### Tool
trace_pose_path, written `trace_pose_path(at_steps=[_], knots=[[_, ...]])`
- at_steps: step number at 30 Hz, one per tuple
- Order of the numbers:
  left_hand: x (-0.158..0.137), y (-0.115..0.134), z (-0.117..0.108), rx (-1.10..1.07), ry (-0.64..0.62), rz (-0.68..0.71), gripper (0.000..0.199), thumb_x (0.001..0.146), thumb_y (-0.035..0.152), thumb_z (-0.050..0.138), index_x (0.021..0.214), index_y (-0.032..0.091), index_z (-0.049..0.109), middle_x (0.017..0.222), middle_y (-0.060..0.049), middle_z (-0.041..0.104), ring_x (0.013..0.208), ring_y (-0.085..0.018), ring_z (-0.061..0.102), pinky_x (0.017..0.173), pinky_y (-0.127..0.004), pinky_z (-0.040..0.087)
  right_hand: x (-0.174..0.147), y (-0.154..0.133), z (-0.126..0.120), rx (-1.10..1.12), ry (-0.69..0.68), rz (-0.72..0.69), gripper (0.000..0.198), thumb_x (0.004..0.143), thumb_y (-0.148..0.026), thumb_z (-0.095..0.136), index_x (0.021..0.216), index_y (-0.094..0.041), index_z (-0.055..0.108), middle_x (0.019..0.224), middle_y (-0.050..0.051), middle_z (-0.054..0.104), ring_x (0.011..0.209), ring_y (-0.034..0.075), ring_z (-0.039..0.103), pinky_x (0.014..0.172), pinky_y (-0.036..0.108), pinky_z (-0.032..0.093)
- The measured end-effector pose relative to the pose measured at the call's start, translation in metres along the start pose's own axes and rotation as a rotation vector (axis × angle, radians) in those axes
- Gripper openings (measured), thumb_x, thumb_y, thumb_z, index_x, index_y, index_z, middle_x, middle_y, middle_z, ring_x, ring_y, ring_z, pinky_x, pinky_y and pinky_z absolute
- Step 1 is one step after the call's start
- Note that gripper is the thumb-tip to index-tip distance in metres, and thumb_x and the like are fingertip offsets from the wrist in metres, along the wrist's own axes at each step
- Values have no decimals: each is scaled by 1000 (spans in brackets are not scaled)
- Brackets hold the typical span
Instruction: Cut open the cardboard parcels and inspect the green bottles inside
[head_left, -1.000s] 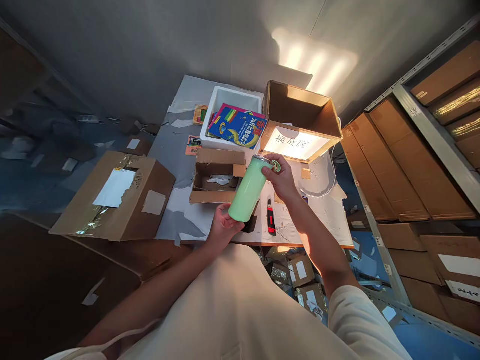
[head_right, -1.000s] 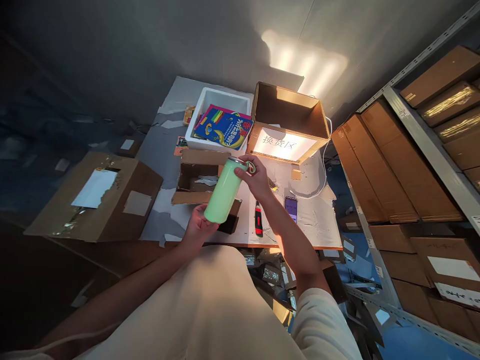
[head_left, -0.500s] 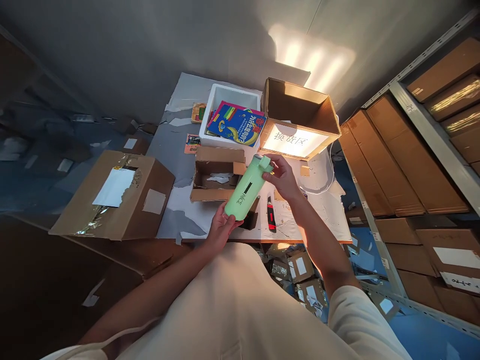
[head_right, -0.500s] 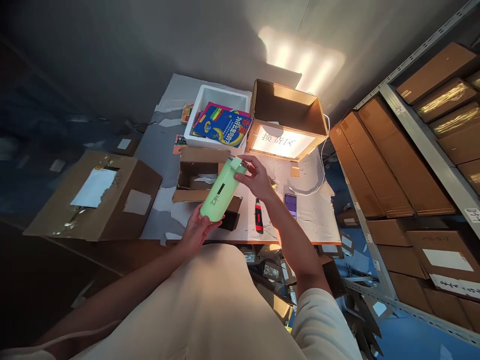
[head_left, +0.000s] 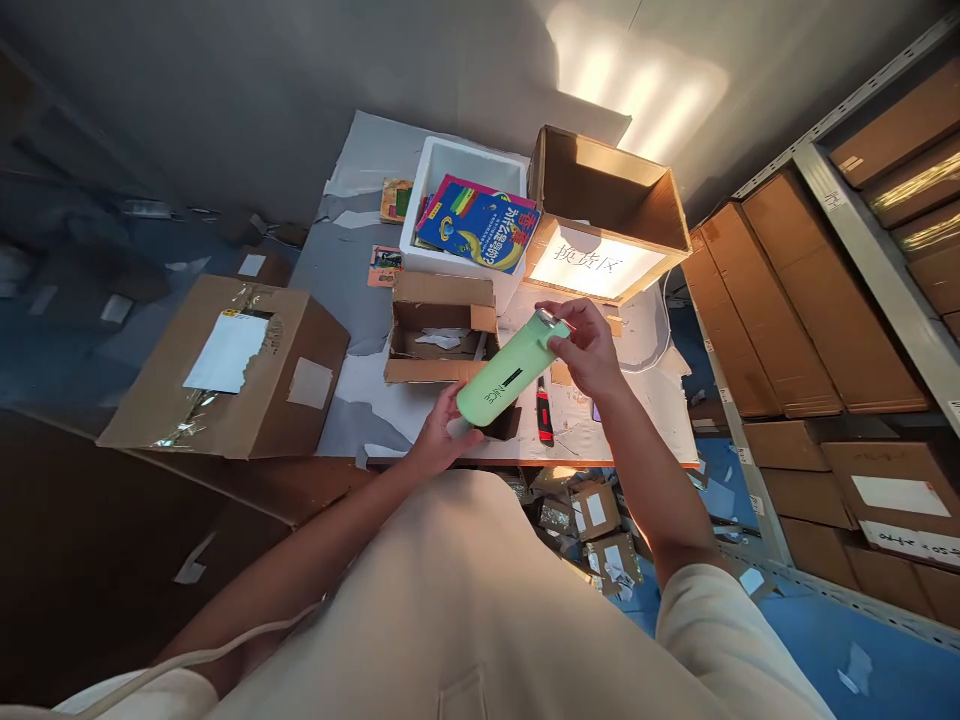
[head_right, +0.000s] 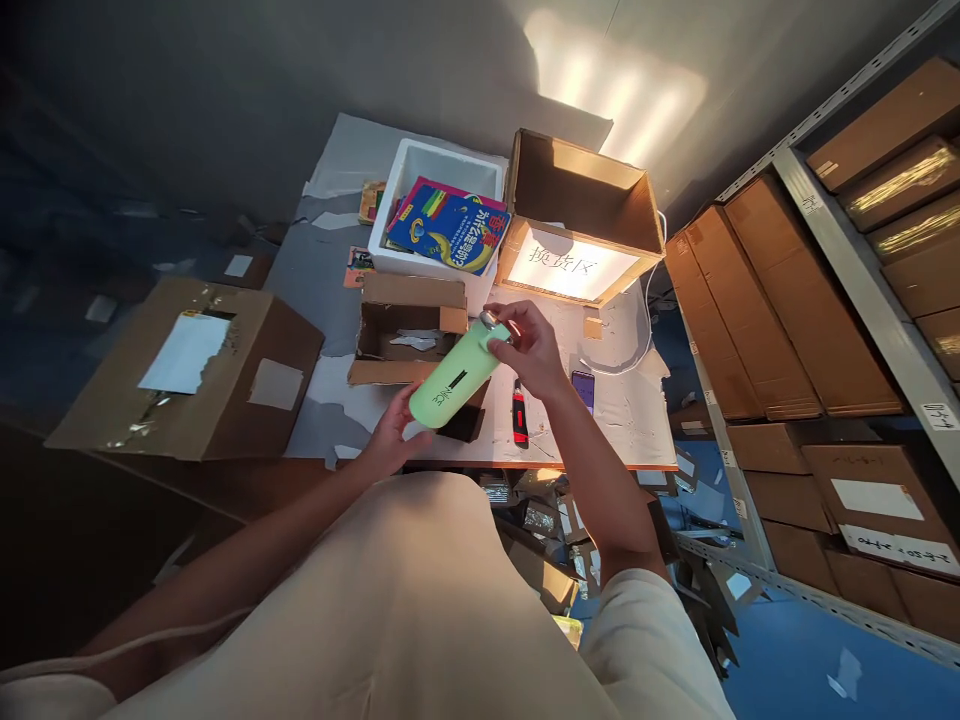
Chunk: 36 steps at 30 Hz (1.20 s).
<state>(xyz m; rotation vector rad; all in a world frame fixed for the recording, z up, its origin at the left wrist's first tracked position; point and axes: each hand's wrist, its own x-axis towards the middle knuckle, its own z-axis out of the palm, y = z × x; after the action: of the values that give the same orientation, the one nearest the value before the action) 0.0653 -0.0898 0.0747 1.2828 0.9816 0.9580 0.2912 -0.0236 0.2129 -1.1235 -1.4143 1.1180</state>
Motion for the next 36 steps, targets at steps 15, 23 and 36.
trace_pose_path(at_steps=[15,23,36], knots=[[28,-39,-10,764,-315,235,66,71,40,75,130,19,52,132,-14,54,121,-32,54,100,-44,46,-103,61,18,-286,197,-24,34,68,-24,67,95,-26,47,124,11,50,95,18,59,67,31,51],[13,-60,2,757,-153,283,60,76,34,70,131,19,50,130,-12,57,121,-27,55,103,-39,47,-104,94,76,-786,26,129,23,72,-17,62,93,-21,54,115,11,52,92,20,56,76,32,48],[15,-64,-3,672,-170,321,59,75,28,67,131,19,50,130,-10,59,120,-26,57,103,-42,48,-86,95,104,-1305,-180,540,14,81,-29,61,94,-24,62,107,7,56,105,25,49,85,41,35]])
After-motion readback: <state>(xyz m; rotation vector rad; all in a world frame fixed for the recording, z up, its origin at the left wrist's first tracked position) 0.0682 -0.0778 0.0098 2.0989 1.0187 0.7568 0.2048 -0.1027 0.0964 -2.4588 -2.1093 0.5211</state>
